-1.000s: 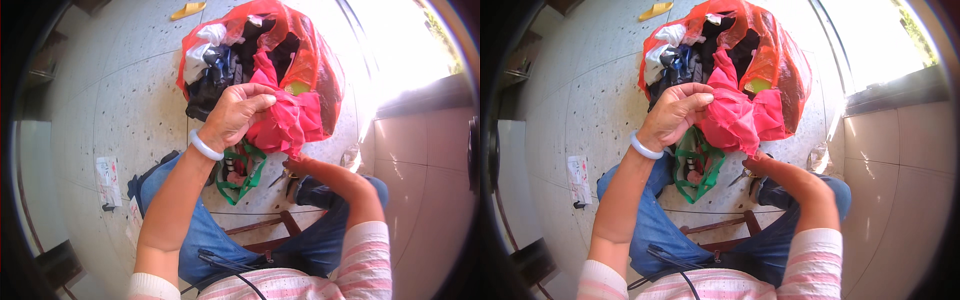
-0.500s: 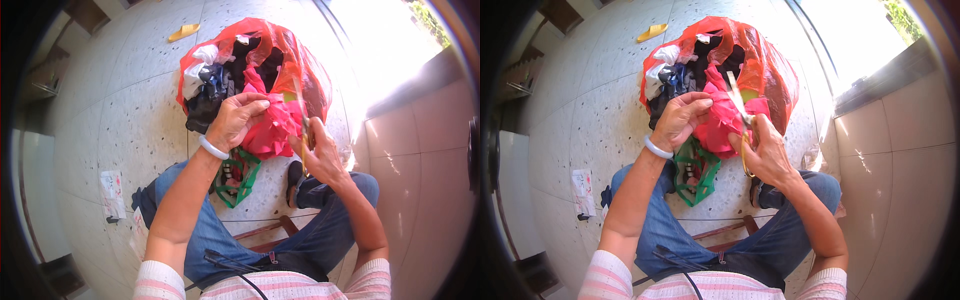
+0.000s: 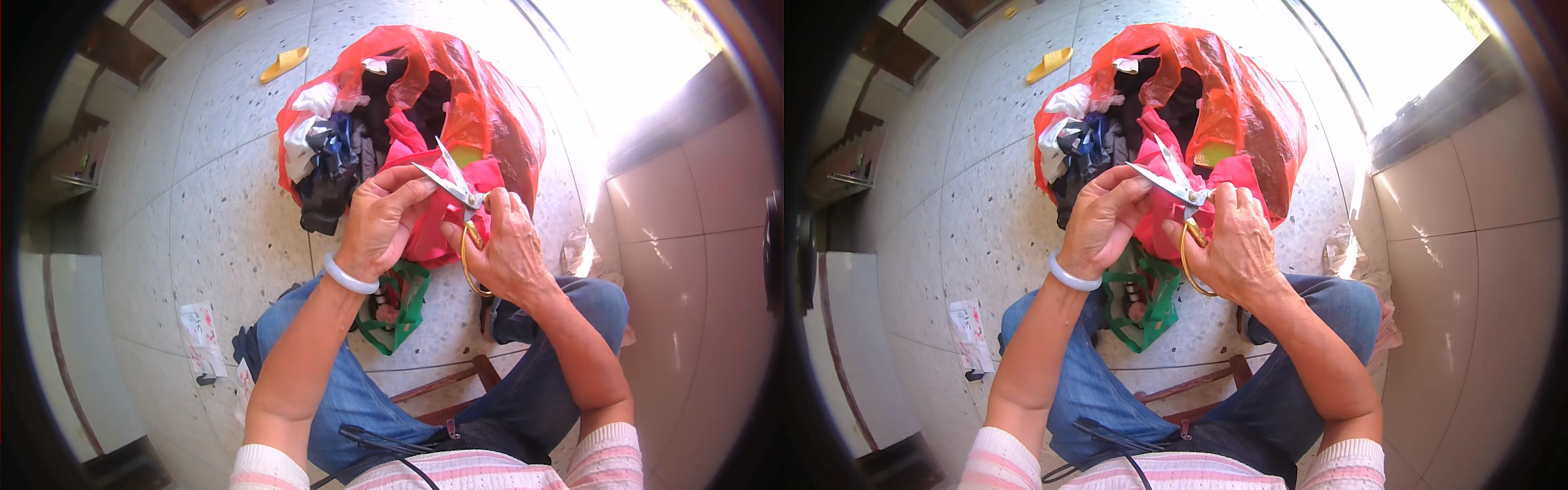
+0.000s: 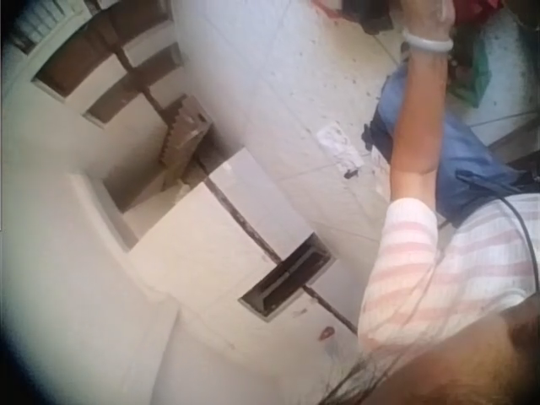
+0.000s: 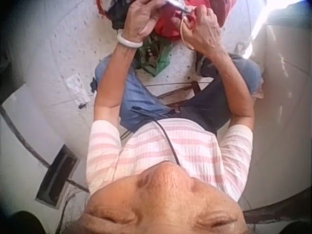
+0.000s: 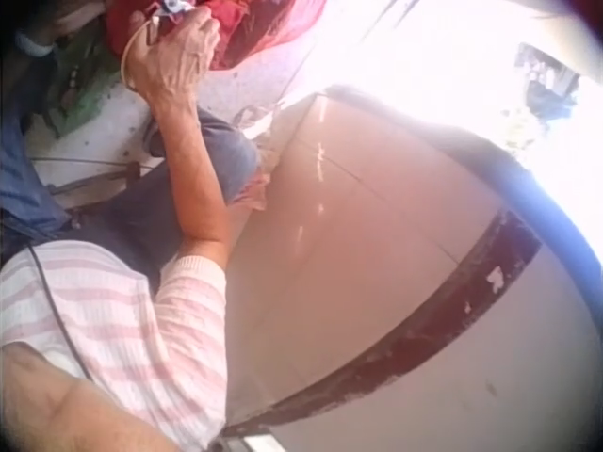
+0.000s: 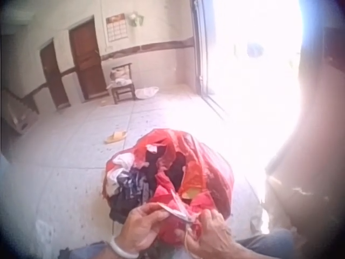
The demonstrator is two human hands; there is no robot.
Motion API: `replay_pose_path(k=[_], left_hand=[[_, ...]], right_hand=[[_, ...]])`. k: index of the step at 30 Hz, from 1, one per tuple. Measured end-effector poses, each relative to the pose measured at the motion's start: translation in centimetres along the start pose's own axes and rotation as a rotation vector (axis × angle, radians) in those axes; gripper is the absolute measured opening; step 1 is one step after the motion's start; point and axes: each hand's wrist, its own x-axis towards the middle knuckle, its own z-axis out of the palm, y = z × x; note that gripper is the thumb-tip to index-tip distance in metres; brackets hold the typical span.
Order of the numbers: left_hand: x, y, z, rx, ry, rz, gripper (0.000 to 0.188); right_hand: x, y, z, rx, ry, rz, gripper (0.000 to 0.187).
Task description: Cutting strips of pink fabric from a larger piece using scissors.
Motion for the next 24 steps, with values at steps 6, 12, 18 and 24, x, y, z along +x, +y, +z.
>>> replay_pose_path(k=[6, 12, 18, 24], left_hand=[[-0.1, -0.2, 0.1, 0.101, 0.022, 0.055, 0.013], [-0.1, -0.7, 0.1, 0.176, 0.006, 0.109, 0.011], [-0.1, -0.3, -0.1, 0.164, 0.077, 0.109, 0.012], [-0.1, -0.7, -0.4, 0.229, 0.033, 0.077, 0.013]], right_hand=[[0.0, 0.3, -0.3, 0.001, -0.06, 0.033, 0.06], [0.7, -0.4, -0.2, 0.006, -0.089, 0.052, 0.068], [0.0, 1.1, 0.1, 0.003, -0.159, 0.095, 0.072], [0.2, 0.6, 0.8, -0.048, -0.078, 0.051, 0.077]])
